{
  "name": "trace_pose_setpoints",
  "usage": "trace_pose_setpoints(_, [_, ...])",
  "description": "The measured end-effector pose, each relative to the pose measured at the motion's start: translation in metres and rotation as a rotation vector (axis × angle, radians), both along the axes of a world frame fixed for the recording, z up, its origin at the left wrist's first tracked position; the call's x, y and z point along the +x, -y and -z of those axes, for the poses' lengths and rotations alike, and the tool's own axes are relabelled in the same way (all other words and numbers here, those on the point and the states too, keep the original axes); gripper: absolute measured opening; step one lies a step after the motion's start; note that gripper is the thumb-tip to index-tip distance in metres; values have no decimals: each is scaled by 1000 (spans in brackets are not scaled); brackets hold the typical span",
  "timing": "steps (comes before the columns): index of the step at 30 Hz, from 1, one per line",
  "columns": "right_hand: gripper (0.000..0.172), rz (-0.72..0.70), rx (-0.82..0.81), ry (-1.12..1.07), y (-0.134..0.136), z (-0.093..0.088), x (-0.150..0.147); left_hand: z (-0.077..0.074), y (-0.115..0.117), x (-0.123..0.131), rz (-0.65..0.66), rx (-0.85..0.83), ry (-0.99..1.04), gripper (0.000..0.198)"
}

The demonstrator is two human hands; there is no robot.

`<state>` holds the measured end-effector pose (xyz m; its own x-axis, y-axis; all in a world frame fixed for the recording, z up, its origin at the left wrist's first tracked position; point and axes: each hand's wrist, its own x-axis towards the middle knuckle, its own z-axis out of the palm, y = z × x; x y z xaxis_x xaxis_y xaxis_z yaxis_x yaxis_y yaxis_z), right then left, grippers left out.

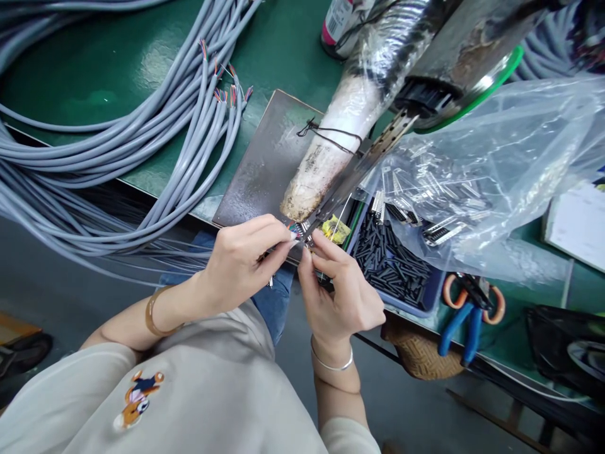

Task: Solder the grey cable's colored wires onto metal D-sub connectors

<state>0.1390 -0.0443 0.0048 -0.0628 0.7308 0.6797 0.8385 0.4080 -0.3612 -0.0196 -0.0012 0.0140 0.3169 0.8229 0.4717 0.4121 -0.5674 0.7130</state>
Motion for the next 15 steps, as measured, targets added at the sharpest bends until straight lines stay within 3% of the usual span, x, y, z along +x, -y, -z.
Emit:
trace_pose_setpoints(7, [16,-5,-16,-30,-6,6,2,2,-1,-1,-3,5,-85,21])
trace_pose_setpoints(15, [16,16,22,-27,-7,-5,-2,-10,-3,-1,-2,17,-74,19])
